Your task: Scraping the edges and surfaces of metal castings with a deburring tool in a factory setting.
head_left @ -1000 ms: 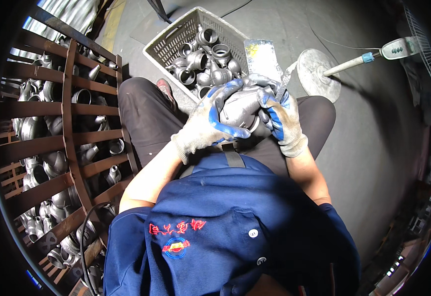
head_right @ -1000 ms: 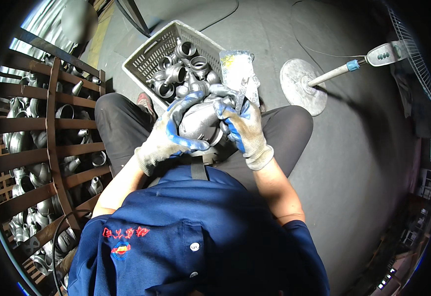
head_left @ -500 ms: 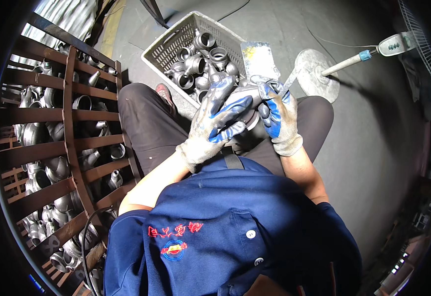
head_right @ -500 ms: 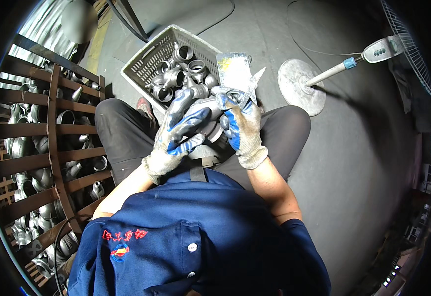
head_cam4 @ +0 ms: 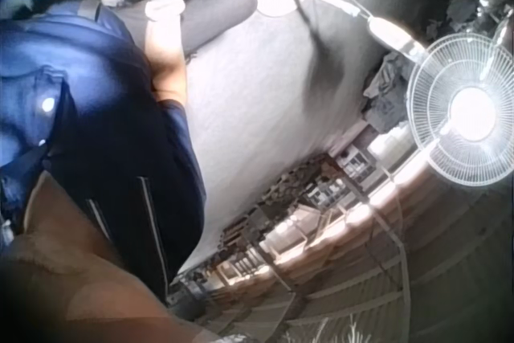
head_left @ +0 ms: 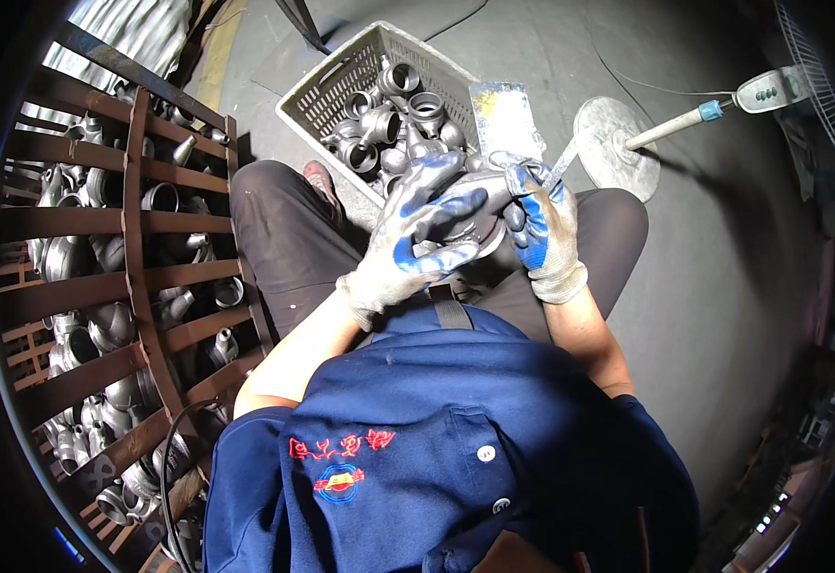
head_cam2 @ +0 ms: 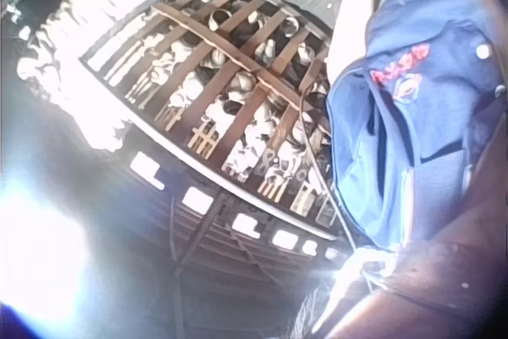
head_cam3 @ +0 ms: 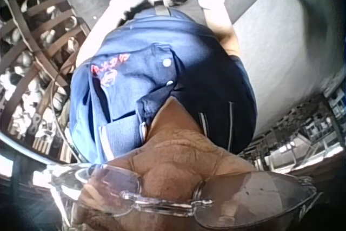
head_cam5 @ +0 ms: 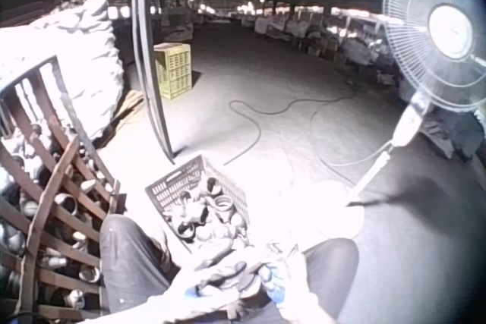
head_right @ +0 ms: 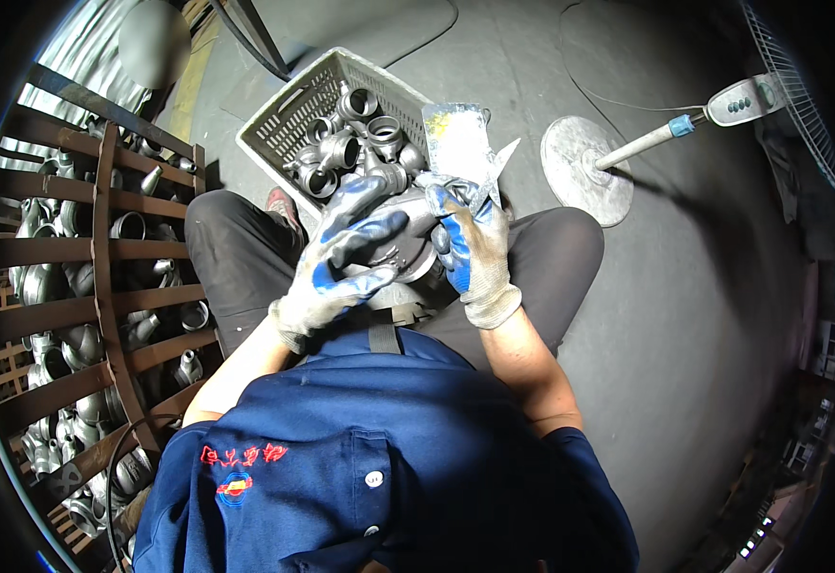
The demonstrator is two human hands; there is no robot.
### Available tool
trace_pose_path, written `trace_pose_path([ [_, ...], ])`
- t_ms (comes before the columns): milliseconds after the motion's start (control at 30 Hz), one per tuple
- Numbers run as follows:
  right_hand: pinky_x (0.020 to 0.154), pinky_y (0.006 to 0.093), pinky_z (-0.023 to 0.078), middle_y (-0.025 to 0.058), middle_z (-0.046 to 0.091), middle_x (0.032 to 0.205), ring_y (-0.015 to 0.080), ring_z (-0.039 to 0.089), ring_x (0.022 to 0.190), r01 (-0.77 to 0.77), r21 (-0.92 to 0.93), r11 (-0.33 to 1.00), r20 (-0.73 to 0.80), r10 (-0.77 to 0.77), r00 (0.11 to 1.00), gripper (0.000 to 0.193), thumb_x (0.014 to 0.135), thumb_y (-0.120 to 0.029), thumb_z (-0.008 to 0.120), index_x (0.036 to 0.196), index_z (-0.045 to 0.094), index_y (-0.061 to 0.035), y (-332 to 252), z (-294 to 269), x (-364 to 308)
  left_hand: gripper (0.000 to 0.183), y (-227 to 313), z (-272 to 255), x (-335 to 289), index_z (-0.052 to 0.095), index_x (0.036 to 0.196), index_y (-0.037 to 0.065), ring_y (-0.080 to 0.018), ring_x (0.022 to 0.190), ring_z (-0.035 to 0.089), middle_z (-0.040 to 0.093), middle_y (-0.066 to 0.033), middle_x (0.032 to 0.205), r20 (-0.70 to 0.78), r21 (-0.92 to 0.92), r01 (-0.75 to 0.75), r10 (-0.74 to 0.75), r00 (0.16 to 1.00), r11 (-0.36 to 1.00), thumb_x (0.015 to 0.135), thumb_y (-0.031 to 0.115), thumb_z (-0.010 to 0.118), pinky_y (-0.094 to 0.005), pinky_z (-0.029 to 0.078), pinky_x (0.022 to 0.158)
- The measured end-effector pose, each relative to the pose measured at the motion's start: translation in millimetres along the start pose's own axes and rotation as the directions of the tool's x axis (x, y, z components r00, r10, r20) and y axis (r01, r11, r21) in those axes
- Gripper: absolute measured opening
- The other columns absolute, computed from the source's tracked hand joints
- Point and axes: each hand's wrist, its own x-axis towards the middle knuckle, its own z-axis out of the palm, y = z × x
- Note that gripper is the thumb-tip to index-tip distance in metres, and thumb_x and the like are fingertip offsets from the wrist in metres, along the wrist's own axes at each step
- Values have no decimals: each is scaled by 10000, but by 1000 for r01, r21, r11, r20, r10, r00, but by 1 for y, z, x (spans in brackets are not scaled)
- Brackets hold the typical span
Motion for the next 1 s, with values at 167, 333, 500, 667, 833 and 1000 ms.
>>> trace_pose_path([
  [167, 366, 160, 238, -45, 459, 571, 5, 327, 406, -52, 76, 996, -77, 58, 995, 276, 910, -200, 516, 1082, 600, -1, 3, -9, 4, 168, -8, -9, -12, 660, 887, 6, -186, 1102, 498, 573, -119, 1141, -52, -347, 379, -421, 906, 858, 781, 136, 665, -314, 361, 966],
  [333, 354, 175, 238, -36, 421, 551, 23, 308, 392, -65, 146, 987, -78, 77, 994, 289, 921, -224, 501, 1096, 594, -13, 18, -23, 17, 316, -21, 1, -10, 504, 1195, 5, -159, 903, 587, 591, -76, 1074, -55, -737, 342, -556, 830, 583, 939, 189, 479, -290, 483, 809],
  [500, 324, 183, 258, -20, 495, 675, 38, 349, 389, -132, 196, 972, -49, 144, 988, 241, 897, -188, 540, 1081, 580, -37, 40, -39, 29, 347, -25, 0, -13, 533, 1130, 12, -194, 874, 617, 598, -101, 1005, 112, -919, 329, -654, 749, 220, 947, 299, 465, -323, 532, 713],
  [667, 299, 200, 257, -33, 504, 699, 48, 369, 376, -183, 151, 971, -35, 191, 981, 230, 874, -195, 594, 1062, 563, -65, 54, -49, 27, 304, -31, -3, -10, 537, 1087, 12, -186, 835, 623, 597, -100, 963, 27, -913, 280, -642, 767, 296, 951, 270, 449, -293, 519, 664],
  [833, 312, 205, 265, -51, 424, 586, 47, 371, 386, 177, -253, 951, 53, -169, 984, 222, 894, -221, 561, 1051, 571, -65, 59, -47, 24, 347, -36, -8, -12, 518, 1146, 12, -156, 831, 608, 608, -90, 990, 14, -863, 346, -666, 746, 369, 961, 283, 406, -274, 503, 695],
  [1000, 311, 206, 255, -37, 413, 548, 47, 370, 383, -129, 63, 990, 106, 122, 987, 196, 915, -242, 528, 1027, 573, -88, 60, -52, 22, 416, -38, -15, -20, 503, 1193, 12, -141, 825, 597, 623, -79, 1002, 37, -830, 380, -640, 767, 408, 964, 334, 374, -262, 486, 713],
])
